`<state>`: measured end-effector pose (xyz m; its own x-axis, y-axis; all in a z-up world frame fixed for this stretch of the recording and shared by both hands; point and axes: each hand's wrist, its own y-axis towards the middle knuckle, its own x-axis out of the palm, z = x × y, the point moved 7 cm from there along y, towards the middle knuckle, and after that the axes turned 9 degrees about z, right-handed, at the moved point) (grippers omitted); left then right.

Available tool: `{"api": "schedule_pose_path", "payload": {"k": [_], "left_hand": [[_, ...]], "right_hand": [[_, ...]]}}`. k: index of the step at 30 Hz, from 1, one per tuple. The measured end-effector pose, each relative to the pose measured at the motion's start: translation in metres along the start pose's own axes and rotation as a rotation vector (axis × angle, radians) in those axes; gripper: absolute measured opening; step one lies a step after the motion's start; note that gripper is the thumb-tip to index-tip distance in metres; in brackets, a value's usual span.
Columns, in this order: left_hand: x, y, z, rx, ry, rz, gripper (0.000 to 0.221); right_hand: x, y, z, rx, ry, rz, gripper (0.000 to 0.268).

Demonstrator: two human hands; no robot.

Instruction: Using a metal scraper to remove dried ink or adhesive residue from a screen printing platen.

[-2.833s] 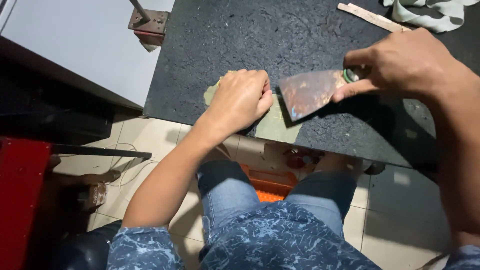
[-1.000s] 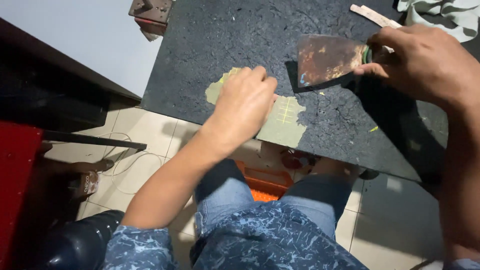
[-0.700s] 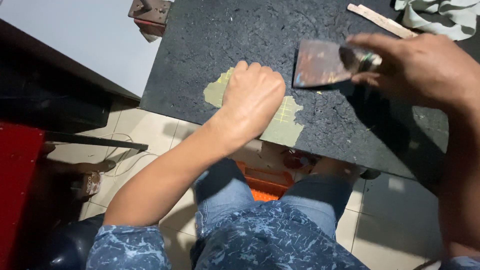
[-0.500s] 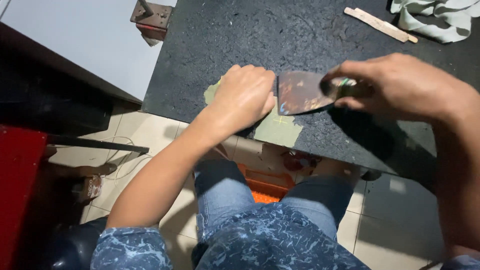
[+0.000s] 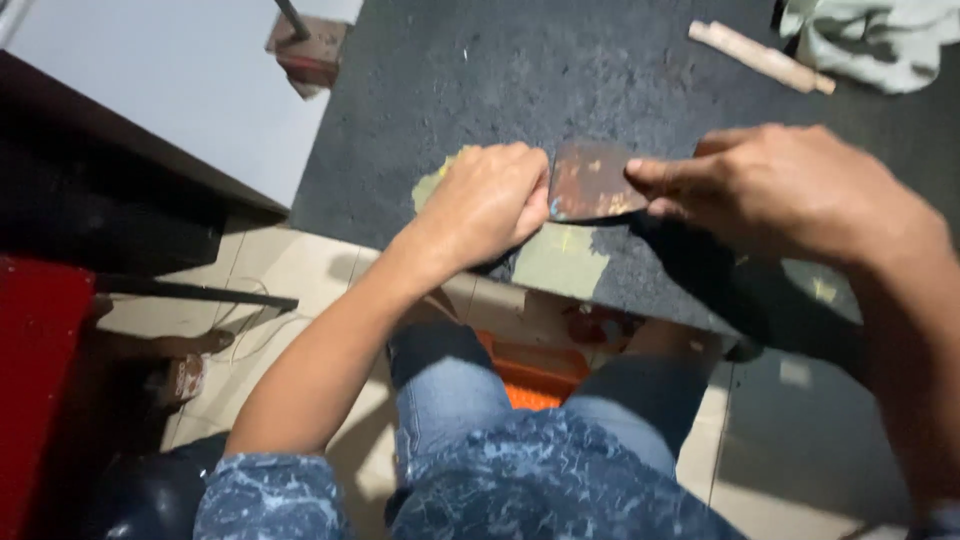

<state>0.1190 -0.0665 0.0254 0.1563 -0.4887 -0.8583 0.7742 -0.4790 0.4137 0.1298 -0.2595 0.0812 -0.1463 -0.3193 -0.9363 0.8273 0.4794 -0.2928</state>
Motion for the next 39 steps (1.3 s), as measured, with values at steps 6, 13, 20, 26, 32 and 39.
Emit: {"api": "schedule_pose_path", "payload": {"k": [6,13,20,26,32,39], "left_hand": [[0.008,-0.003,-0.002,-0.069,0.057,-0.047,0.014],[0.003,-0.014,0.001,-0.109,0.060,0.150,0.006],[-0.011,-0.013,-0.011,-0.303,-0.077,0.131,0.014],[-0.016,-0.006,-0.015,-0.397,-0.146,-0.047,0.021],[-0.011,-0.015,-0.013,-0.218,-0.144,-0.022,0.016],[-0.014,-0.018,-0.013,-0.205,-0.127,0.082,0.012]], "right_hand": [[-0.002,0.002,-0.003,0.039,-0.003,0.021,0.055],[-0.003,0.011,0.004,0.117,0.107,0.102,0.060],[-0.013,0.014,0.040,-0.031,0.225,0.323,0.072],[-0.004,0.008,0.021,-0.059,-0.029,-0.090,0.078],[0.016,-0.007,-0.009,-0.205,-0.056,0.077,0.076],[0.026,0.003,-0.007,-0.276,-0.012,0.242,0.077]]}}
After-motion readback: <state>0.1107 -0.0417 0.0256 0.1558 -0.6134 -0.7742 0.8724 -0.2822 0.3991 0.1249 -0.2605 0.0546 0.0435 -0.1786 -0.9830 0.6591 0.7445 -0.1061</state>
